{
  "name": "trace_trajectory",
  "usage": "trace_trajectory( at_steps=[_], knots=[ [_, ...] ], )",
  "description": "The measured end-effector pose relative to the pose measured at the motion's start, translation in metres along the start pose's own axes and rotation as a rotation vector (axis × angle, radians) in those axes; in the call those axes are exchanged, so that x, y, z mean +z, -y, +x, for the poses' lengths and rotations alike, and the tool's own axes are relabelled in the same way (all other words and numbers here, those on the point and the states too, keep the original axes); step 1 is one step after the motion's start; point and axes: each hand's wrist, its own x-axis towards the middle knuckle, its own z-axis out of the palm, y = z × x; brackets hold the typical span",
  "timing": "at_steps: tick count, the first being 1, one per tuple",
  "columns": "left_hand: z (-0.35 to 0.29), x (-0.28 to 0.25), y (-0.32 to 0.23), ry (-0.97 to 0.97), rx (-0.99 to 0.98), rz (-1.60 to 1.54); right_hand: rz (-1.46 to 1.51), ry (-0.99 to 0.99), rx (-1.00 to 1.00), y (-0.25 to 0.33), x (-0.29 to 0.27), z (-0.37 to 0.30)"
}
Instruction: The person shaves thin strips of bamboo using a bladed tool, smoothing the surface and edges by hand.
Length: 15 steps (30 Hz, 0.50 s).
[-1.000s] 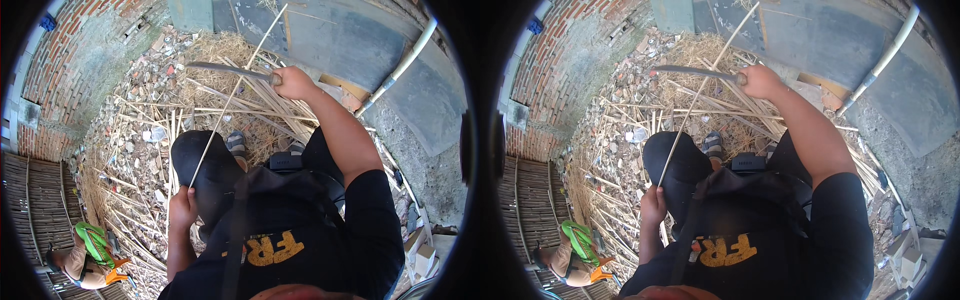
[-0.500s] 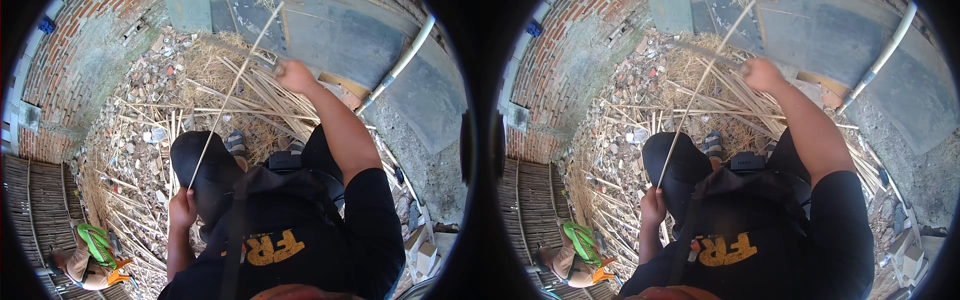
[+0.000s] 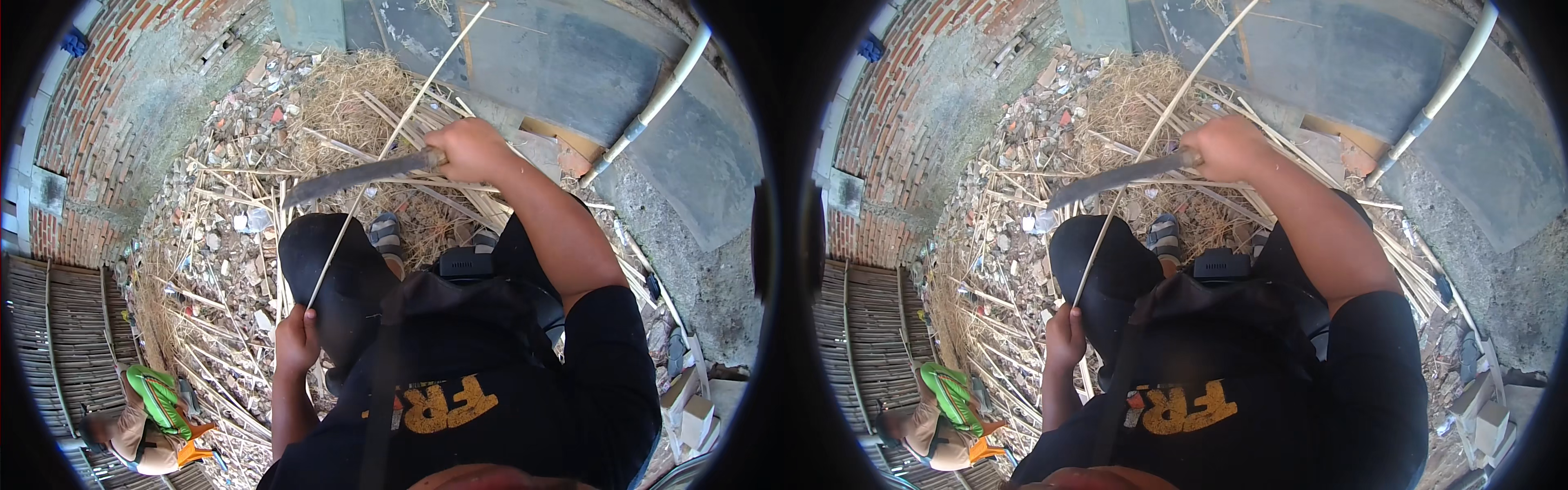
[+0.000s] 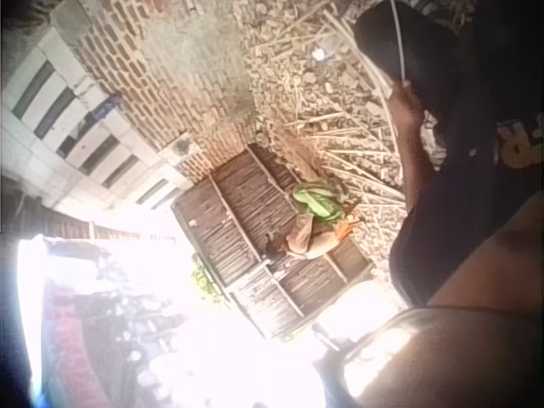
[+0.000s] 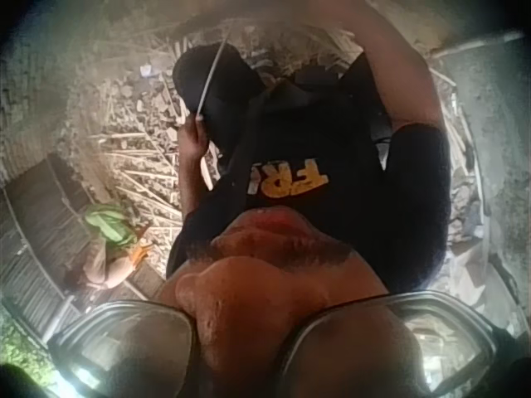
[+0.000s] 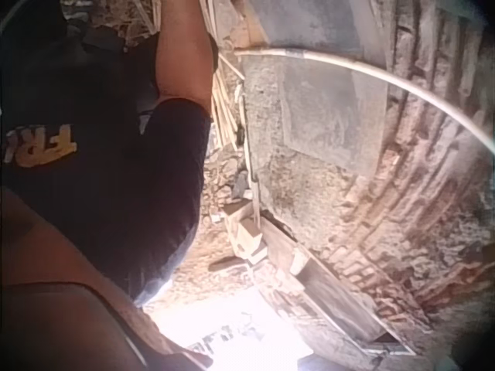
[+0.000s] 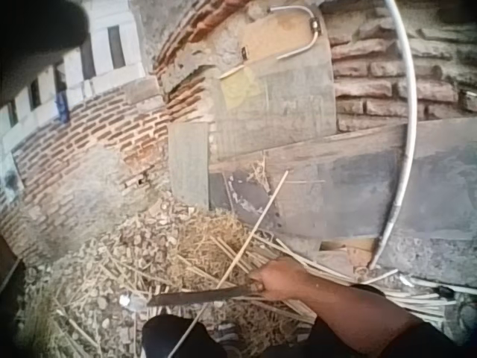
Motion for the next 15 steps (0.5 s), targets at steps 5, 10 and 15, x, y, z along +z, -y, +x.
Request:
trace_trajectory(
  at_steps=[5,10,15],
  knots=[
    [0.007,-0.002,-0.001,0.024,0.004,-0.004,0.332,-0.188,0.147,-0.047,0.016,0.016],
    [0.003,-0.005,-0.004,0.035,-0.021,-0.017,0.129,-0.046,0.045,-0.003,0.005,-0.004],
    [0.0,0.006,0.007,-0.009,0.05,0.074,0.25,-0.104,0.13,-0.03,0.004,0.006]
  ],
)
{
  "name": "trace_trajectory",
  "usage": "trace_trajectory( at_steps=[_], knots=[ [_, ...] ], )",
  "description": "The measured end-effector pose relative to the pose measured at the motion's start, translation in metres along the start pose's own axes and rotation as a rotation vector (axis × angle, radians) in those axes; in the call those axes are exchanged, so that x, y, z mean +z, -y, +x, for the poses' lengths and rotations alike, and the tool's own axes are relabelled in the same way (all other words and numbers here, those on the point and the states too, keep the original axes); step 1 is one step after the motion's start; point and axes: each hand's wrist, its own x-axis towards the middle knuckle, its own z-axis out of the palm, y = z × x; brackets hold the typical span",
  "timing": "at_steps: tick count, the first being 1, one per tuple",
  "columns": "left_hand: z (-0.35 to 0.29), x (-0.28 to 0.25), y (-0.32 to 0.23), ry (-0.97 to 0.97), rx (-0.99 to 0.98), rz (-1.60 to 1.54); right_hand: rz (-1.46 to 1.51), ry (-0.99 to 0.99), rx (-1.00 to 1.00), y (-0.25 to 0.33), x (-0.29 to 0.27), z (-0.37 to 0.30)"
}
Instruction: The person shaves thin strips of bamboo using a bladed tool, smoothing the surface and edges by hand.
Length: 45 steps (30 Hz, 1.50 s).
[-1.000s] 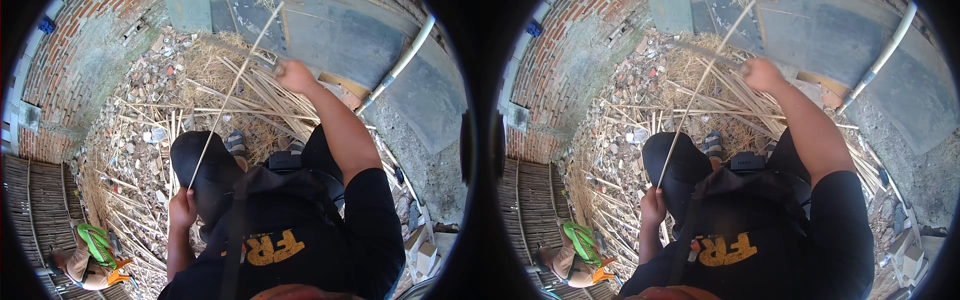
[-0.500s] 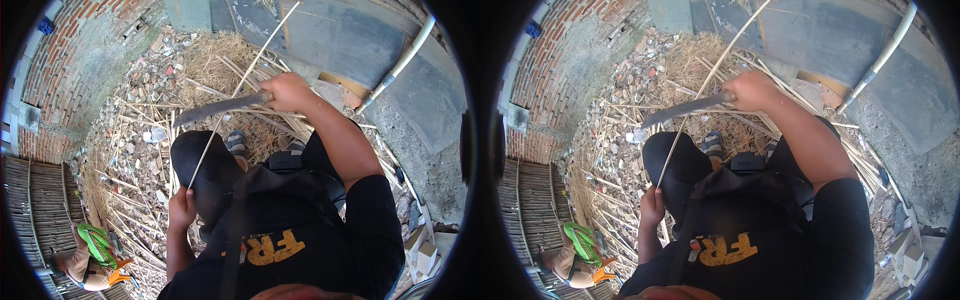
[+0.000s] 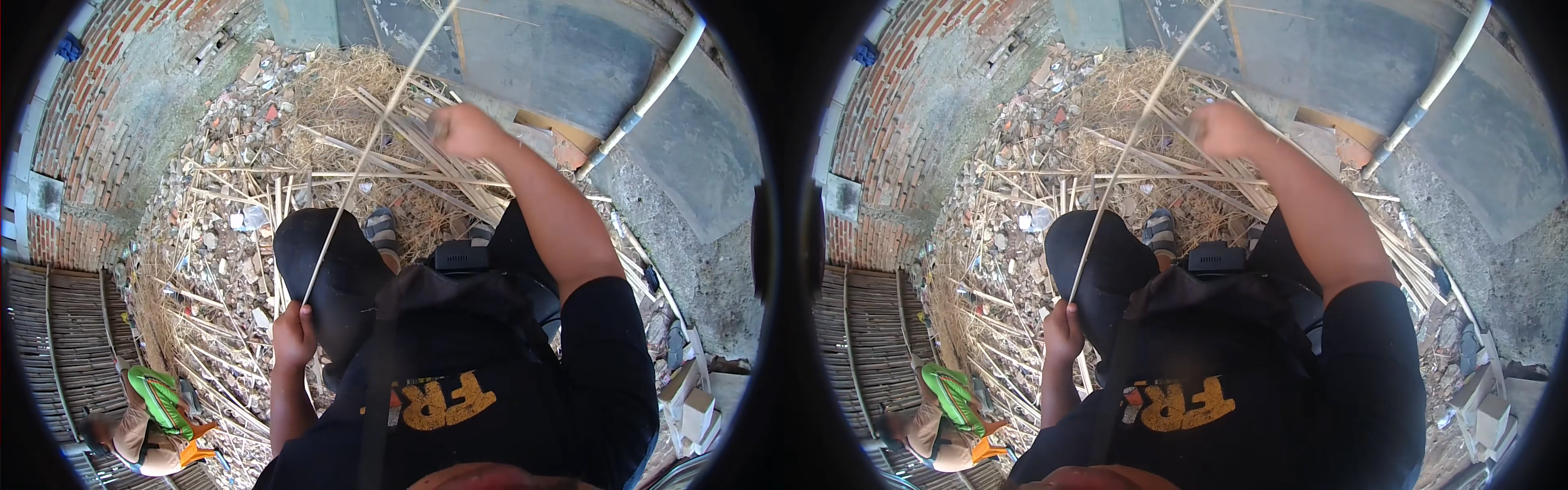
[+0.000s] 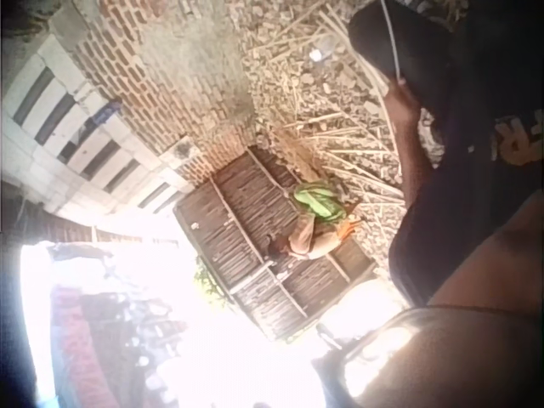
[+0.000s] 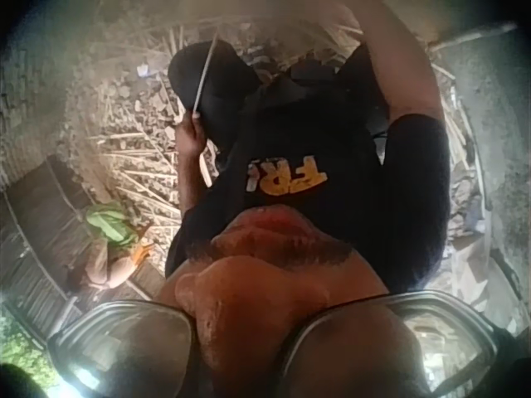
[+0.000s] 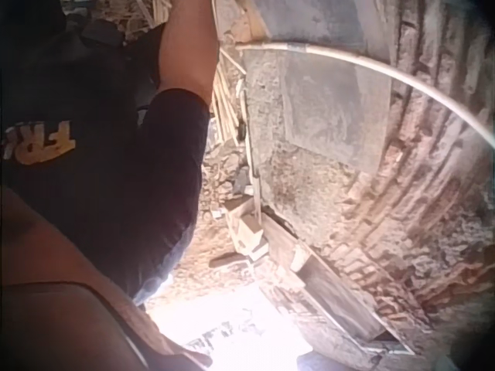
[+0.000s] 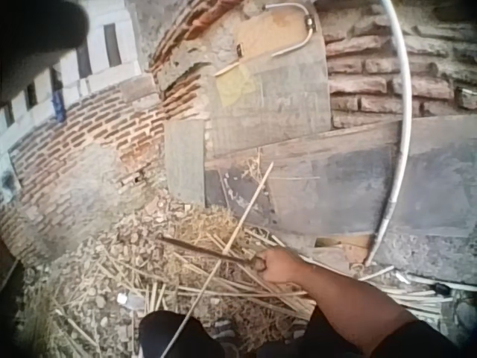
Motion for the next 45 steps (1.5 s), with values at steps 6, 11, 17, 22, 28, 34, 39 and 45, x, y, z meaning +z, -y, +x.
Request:
trace_trajectory(
  at_steps=[6,11,17,22,28,34,39,45],
  knots=[
    [0.002,-0.011,-0.011,-0.01,-0.052,-0.048,-0.025,-0.113,0.119,-0.024,-0.014,0.008],
    [0.002,-0.004,-0.012,-0.002,-0.062,-0.051,-0.188,-0.034,-0.131,0.027,-0.006,-0.019],
    [-0.002,0.005,-0.001,-0.094,0.006,0.019,0.006,-0.045,0.031,-0.013,0.003,0.008],
    [0.0,-0.012,-0.012,0.009,-0.045,-0.096,0.123,-0.174,0.152,-0.044,-0.015,0.016],
    [0.009,-0.023,0.001,0.195,-0.158,-0.47,-0.129,0.035,-0.08,0.025,-0.008,-0.02],
    [0.002,-0.031,0.008,0.286,-0.235,-0.467,0.001,0.074,0.075,-0.012,0.003,0.003],
    [-0.011,-0.033,0.016,0.342,-0.389,-0.645,0.006,-0.076,0.042,-0.029,0.0,0.014],
    [-0.015,-0.031,0.022,0.422,-0.509,-0.818,-0.297,0.186,-0.136,0.052,-0.001,-0.022]
  ],
)
